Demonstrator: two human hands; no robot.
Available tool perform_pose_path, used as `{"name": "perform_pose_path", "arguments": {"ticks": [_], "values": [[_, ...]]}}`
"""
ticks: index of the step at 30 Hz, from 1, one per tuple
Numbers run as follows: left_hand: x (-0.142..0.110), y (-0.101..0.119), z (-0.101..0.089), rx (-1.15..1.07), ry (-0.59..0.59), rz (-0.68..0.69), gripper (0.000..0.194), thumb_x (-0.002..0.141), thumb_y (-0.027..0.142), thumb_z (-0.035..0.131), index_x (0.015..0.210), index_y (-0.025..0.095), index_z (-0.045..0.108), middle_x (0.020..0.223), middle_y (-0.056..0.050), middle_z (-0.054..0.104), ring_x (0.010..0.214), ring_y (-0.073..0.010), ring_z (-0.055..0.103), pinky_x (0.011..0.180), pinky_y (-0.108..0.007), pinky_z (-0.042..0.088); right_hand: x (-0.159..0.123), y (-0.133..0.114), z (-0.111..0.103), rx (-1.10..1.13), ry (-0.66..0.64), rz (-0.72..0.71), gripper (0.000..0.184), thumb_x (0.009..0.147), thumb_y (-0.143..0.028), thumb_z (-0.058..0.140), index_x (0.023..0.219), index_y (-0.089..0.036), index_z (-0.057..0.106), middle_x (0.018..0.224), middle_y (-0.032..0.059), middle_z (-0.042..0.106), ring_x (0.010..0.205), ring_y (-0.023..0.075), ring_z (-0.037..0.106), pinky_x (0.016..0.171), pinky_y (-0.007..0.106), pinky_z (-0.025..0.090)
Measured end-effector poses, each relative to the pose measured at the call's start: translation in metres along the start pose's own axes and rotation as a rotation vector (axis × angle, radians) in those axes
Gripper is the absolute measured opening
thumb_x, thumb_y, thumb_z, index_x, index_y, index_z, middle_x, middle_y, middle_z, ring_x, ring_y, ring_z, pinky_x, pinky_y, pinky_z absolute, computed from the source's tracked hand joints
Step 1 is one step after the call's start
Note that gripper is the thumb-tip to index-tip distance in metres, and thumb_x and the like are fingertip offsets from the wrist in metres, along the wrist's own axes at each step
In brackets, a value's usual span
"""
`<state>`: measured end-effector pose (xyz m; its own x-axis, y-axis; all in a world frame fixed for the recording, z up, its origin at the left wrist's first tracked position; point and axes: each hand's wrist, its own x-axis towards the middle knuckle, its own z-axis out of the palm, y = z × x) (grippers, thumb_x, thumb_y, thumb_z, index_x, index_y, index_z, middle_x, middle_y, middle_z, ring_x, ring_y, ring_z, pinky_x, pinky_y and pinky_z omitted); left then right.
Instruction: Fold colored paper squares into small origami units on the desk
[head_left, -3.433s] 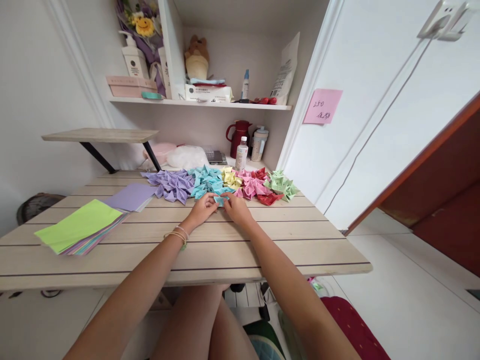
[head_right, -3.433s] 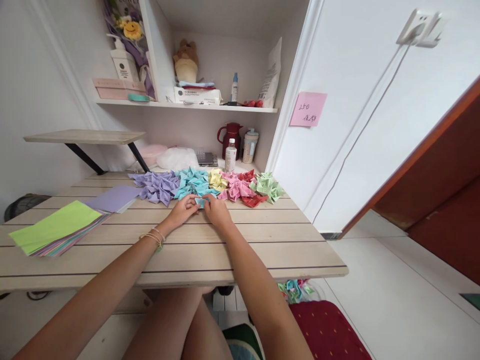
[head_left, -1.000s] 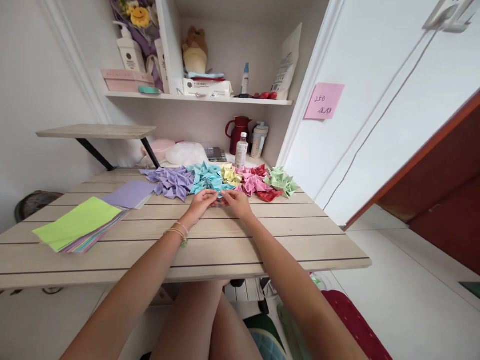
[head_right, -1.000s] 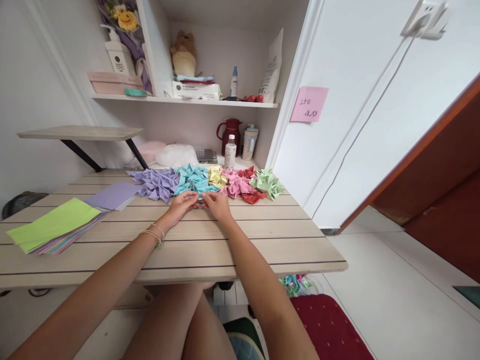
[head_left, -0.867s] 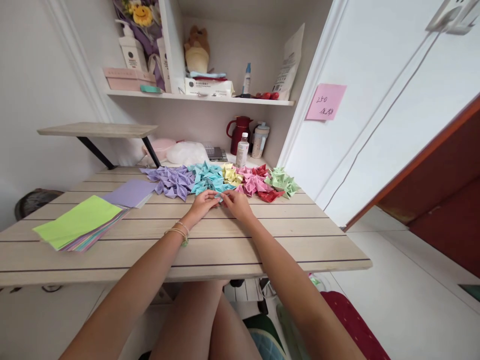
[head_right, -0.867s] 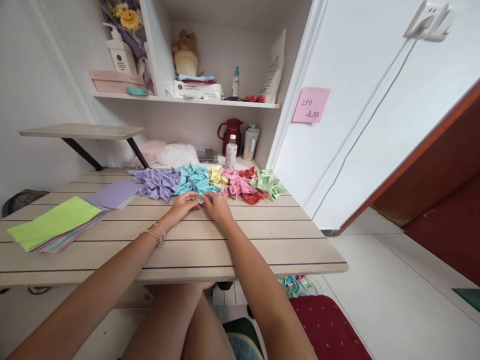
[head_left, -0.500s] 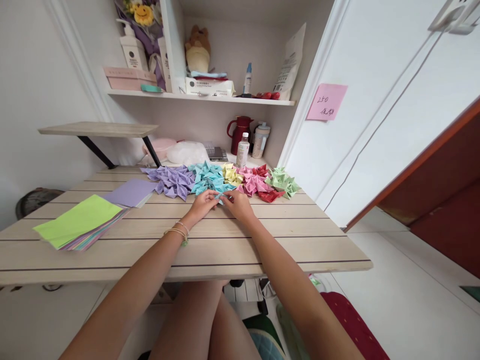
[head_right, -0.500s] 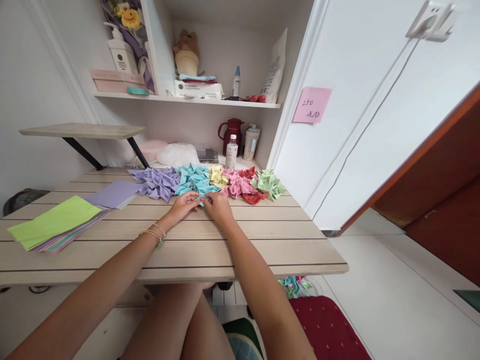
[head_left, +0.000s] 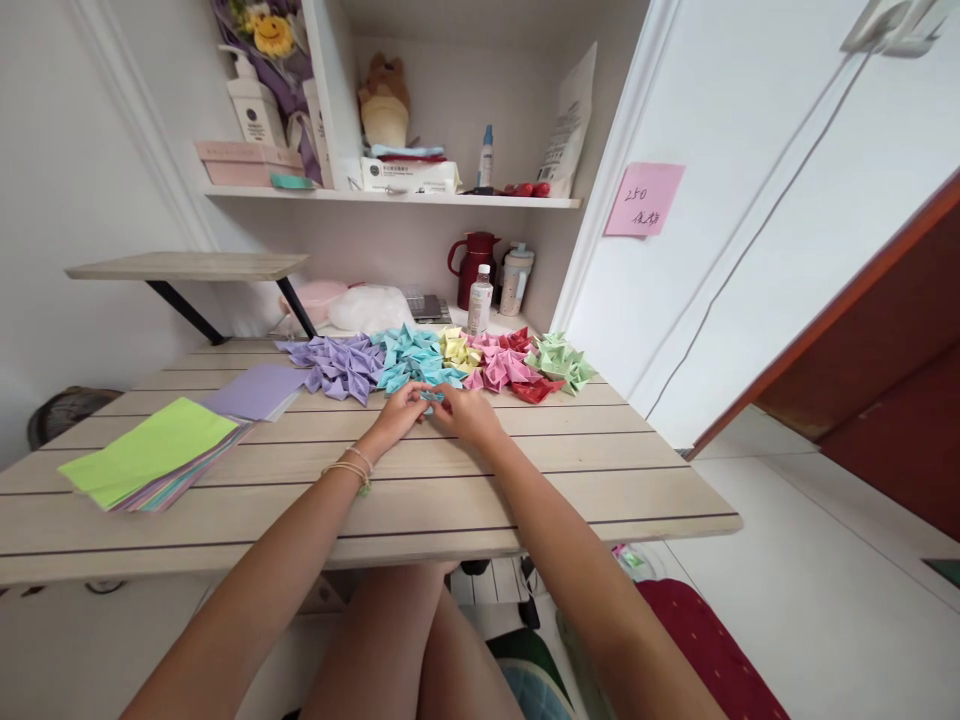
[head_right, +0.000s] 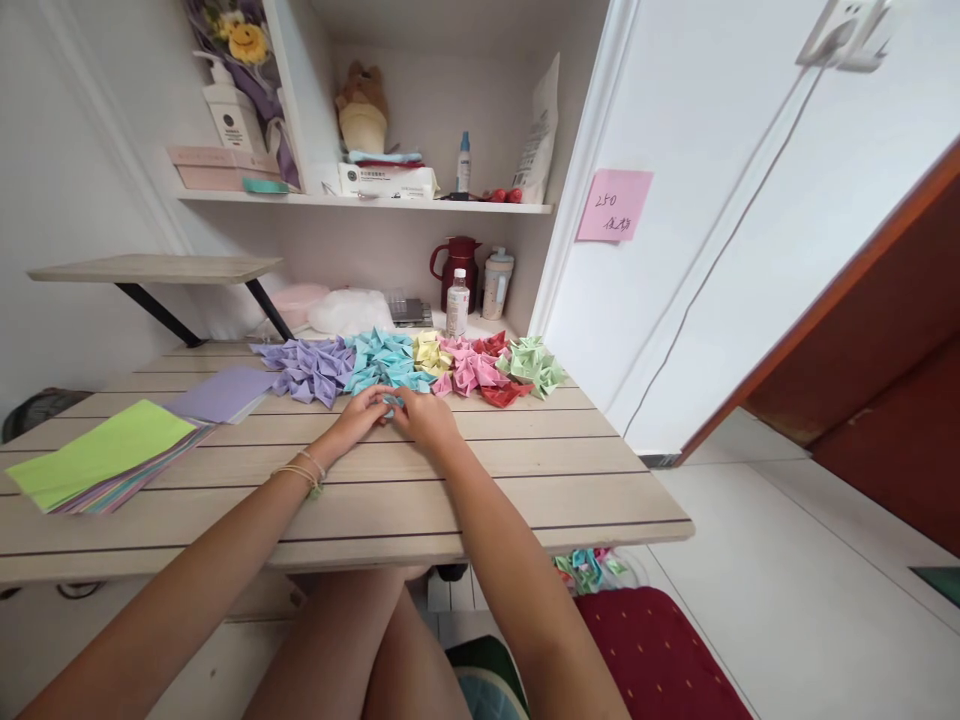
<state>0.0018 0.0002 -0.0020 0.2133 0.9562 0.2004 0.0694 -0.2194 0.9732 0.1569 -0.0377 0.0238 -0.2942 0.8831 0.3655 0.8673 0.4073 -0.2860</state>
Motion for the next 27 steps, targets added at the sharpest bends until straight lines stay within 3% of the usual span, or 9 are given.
{"name": "perform_pose_path", "arguments": {"ticks": [8, 16, 27], "values": [[0.002, -0.001, 0.000, 0.032, 0.023, 0.019, 0.027, 0.064, 0.017, 0.057, 0.090, 0.015, 0.062, 0.061, 0.005, 0.052, 0.050, -0.0080, 0.048, 0.050, -0.020, 0.039, -0.002, -0.010, -0.005, -0.077, 0.010, -0.033, 0.034, 0.088, -0.028, 0.041, 0.118, -0.021, 0.055, 0.097, 0.0078, 0.070, 0.080, 0.0213, 0.063, 0.063, 0.026, 0.038], [0.001, -0.003, 0.002, 0.049, -0.053, 0.007, 0.024, 0.068, 0.027, 0.063, 0.088, 0.016, 0.061, 0.075, 0.002, 0.058, 0.063, -0.0109, 0.054, 0.058, -0.022, 0.046, 0.000, -0.009, -0.004, 0.085, 0.097, 0.078, 0.031, 0.086, -0.027, 0.046, 0.113, -0.021, 0.058, 0.084, 0.0042, 0.070, 0.075, 0.0187, 0.062, 0.061, 0.024, 0.036], [0.003, -0.007, 0.000, 0.155, -0.115, 0.071, 0.026, 0.071, 0.028, 0.060, 0.091, 0.013, 0.063, 0.069, 0.002, 0.057, 0.059, -0.0119, 0.052, 0.058, -0.023, 0.045, 0.001, -0.006, 0.000, 0.173, 0.122, 0.102, 0.030, 0.082, -0.025, 0.050, 0.110, -0.022, 0.060, 0.078, 0.0021, 0.068, 0.070, 0.0172, 0.059, 0.060, 0.024, 0.035]]}}
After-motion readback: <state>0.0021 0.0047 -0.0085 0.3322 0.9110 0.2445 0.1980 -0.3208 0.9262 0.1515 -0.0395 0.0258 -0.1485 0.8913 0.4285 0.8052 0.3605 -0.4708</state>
